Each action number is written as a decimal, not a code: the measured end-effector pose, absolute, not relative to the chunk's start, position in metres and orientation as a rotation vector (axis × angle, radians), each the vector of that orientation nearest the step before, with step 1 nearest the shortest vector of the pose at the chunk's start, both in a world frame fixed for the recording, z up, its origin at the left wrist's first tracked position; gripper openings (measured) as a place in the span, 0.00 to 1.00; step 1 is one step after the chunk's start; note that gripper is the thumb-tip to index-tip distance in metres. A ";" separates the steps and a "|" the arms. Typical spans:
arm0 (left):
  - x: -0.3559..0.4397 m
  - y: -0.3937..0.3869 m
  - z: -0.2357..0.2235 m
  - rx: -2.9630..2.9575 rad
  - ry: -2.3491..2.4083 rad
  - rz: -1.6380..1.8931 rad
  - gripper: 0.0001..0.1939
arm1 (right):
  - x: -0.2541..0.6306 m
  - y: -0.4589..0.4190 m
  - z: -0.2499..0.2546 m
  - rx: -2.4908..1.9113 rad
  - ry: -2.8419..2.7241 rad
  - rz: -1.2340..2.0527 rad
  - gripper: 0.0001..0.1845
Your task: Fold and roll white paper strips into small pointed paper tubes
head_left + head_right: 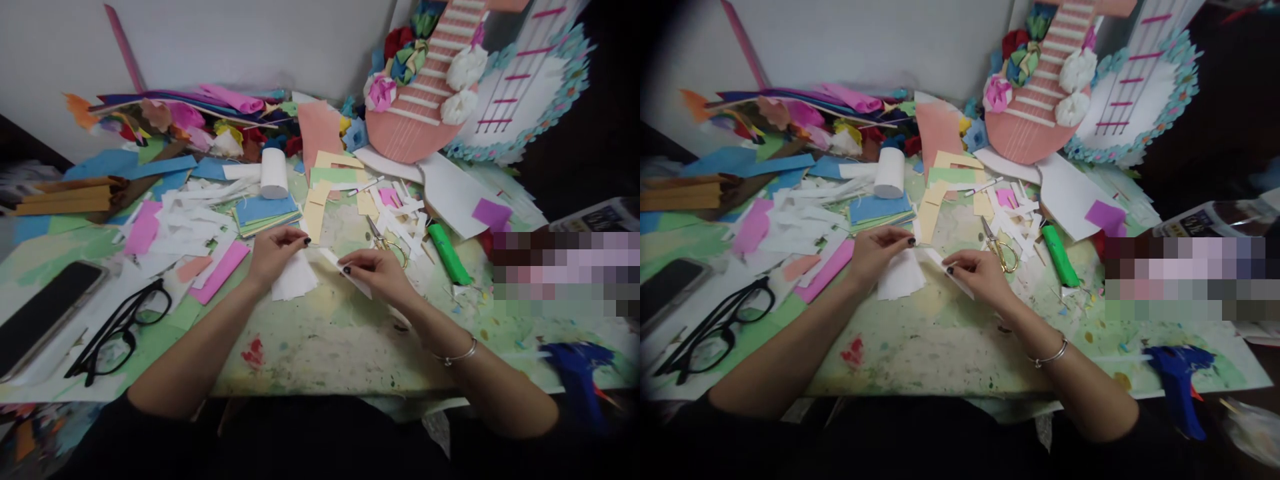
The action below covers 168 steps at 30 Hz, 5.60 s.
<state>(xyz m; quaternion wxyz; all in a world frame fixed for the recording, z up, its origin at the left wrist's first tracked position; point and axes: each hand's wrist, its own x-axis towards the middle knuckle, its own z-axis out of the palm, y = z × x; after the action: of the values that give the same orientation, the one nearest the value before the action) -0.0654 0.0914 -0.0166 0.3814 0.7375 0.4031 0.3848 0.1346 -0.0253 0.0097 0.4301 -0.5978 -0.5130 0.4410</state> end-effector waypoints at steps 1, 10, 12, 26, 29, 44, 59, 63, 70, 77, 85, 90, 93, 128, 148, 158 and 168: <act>-0.067 0.102 -0.015 1.921 1.067 1.006 0.11 | 0.135 -0.016 0.014 -1.509 -1.274 1.067 0.09; -0.066 0.164 -0.014 2.494 1.117 0.903 0.11 | 0.110 0.084 0.000 -1.578 -1.180 0.894 0.11; -0.068 0.164 -0.021 2.574 1.110 0.859 0.11 | 0.105 0.096 -0.011 -1.611 -1.172 0.853 0.11; -0.072 0.164 -0.027 2.812 1.095 0.700 0.10 | 0.102 0.103 -0.027 -1.630 -1.197 0.727 0.05; -0.068 0.160 -0.025 2.835 1.144 0.667 0.09 | 0.104 0.103 -0.028 -1.623 -1.183 0.737 0.05; -0.062 0.156 -0.021 3.015 1.293 0.542 0.11 | 0.100 0.103 -0.028 -1.590 -1.083 0.646 0.08; -0.062 0.155 -0.022 3.061 1.368 0.435 0.12 | 0.091 0.093 -0.015 -1.539 -1.085 0.668 0.08; -0.064 0.155 -0.022 3.059 1.354 0.415 0.12 | 0.087 0.086 -0.005 -1.525 -1.106 0.691 0.05; -0.066 0.159 -0.027 3.040 1.390 0.423 0.14 | 0.075 0.085 -0.007 -1.545 -1.236 0.715 0.06; -0.065 0.160 -0.027 3.021 1.389 0.471 0.13 | 0.077 0.098 -0.022 -1.678 -1.270 0.614 0.09; -0.064 0.158 -0.027 3.008 1.386 0.524 0.13 | 0.077 0.102 -0.017 -1.825 -1.239 0.523 0.08; -0.064 0.158 -0.025 3.015 1.381 0.509 0.11 | 0.082 0.106 -0.022 -1.830 -1.192 0.571 0.07; -0.064 0.156 -0.023 3.026 1.363 0.484 0.11 | 0.084 0.109 -0.026 -1.812 -1.167 0.606 0.07; -0.066 0.137 -0.011 2.833 1.356 0.475 0.19 | 0.101 0.123 -0.025 -1.781 -1.863 0.226 0.22; -0.076 0.141 -0.015 2.750 1.177 0.459 0.23 | 0.116 0.144 -0.036 -1.726 -1.868 0.275 0.14; -0.081 0.140 -0.017 2.781 1.001 0.479 0.20 | 0.116 0.145 -0.036 -1.728 -1.890 0.269 0.14; -0.087 0.139 -0.025 2.814 0.908 0.485 0.17 | 0.112 0.140 -0.028 -1.883 -2.042 0.151 0.21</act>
<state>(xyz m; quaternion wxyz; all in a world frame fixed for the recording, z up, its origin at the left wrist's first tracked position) -0.0871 0.1393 -0.0247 0.0726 0.9366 0.3024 0.1614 0.1116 0.1401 -0.0281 0.1790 -0.6660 -0.7222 0.0535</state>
